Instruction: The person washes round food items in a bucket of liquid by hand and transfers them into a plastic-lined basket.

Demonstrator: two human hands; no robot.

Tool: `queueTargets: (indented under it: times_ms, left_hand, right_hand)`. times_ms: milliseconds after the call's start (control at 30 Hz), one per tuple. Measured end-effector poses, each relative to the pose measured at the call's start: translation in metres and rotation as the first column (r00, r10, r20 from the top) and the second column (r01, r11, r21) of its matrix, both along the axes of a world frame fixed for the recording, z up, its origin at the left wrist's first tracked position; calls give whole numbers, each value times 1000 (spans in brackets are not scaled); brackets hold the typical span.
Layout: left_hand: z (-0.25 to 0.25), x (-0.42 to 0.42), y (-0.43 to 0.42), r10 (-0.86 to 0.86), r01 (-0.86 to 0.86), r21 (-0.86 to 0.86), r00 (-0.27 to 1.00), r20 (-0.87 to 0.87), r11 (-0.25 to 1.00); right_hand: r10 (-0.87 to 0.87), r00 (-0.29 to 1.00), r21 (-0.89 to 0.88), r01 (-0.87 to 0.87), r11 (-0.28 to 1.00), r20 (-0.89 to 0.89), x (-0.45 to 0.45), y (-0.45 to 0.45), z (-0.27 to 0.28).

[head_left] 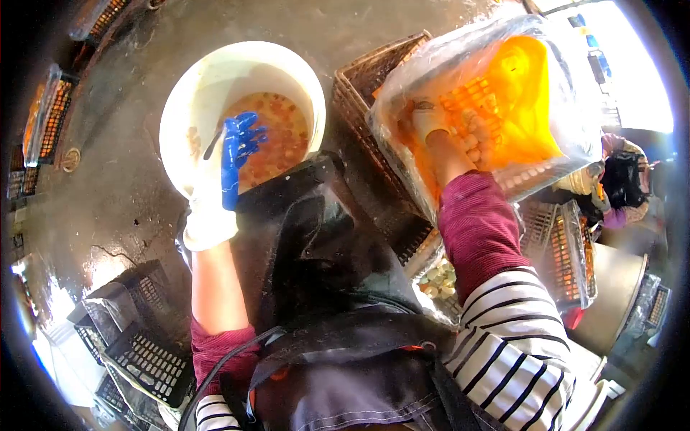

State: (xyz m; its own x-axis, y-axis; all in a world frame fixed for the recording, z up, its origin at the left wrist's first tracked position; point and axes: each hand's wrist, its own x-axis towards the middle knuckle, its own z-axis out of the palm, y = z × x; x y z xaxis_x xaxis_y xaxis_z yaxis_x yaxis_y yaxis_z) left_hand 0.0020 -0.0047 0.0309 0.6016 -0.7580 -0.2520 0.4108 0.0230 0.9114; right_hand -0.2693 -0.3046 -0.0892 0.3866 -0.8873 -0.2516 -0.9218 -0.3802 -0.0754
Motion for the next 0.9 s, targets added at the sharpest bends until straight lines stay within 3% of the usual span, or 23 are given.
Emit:
queueTargets:
  times_ms: [33, 100, 133, 200, 233, 267, 300, 367, 433, 500, 533, 567, 600, 667, 733, 767, 833, 900]
  left_hand:
    - [-5, 2, -3, -15, 12, -23, 995, -102, 1000]
    - [-18, 7, -1, -18, 8, -75, 991, -135, 997]
    - [-17, 7, 0, -18, 2, -104, 989, -150, 995]
    - [-1, 1, -2, -8, 8, -1, 994, -108, 1000]
    - [7, -3, -2, -3, 7, 49, 996, -85, 999]
    - [7, -4, -2, -15, 17, 45, 999, -39, 999]
    - [4, -4, -1, -26, 25, 46, 1000, 6, 999]
    - [17, -12, 5, -43, 34, 88, 994, 101, 996]
    - [4, 11, 3, -164, 180, 8, 914, -370, 984]
    - [-22, 12, 3, -212, 209, -40, 967, -141, 977]
    - [-30, -2, -2, -158, 172, -16, 934, 322, 985]
    - [-23, -7, -2, -135, 173, -102, 944, 300, 980]
    - [-15, -12, -1, -113, 169, -186, 953, 281, 968]
    - [0, -22, 2, -61, 112, -157, 951, 302, 981]
    - [24, -20, 15, -83, 93, -64, 985, 154, 994]
    - [1, -17, 17, 47, -13, -163, 977, 209, 986]
    - [-2, -12, 25, 145, -121, -248, 986, 82, 961]
    - [4, -14, 31, 211, -213, -396, 976, -51, 893]
  right_hand:
    - [60, 995, -80, -53, 995, 81, -15, -6, -25]
    - [239, 966, 10, -239, 971, -103, -34, -10, -27]
    - [373, 867, 212, -317, 924, -331, -42, -7, -15]
    - [417, 866, 384, -298, 874, -276, -67, 13, 0]
    - [288, 957, 358, -261, 896, -21, -83, 30, 3]
    - [152, 969, 387, -219, 896, 196, -88, 36, 5]
    - [17, 915, 424, -203, 883, 404, -92, 44, 10]
    - [-223, 771, 546, -186, 817, 597, -76, 58, 43]
    - [-357, 663, 585, -151, 797, 658, -38, 77, 85]
    - [-411, 520, 597, -259, 759, 749, 18, 106, 132]
    - [-439, 404, 585, -393, 709, 803, 42, 120, 148]
    - [-334, 445, 542, -511, 667, 831, 65, 119, 144]
    - [-88, 482, 408, -613, 676, 872, 91, 116, 135]
    - [-61, 483, 427, -701, 571, 874, 134, 144, 141]
    - [-319, 336, 445, -807, 389, 886, 167, 150, 94]
    - [-140, 244, 282, -830, 482, 960, 182, 158, 87]
    - [19, 189, 145, -811, 566, 982, 199, 169, 89]
    - [-56, 250, 232, -763, 604, 967, 202, 171, 91]
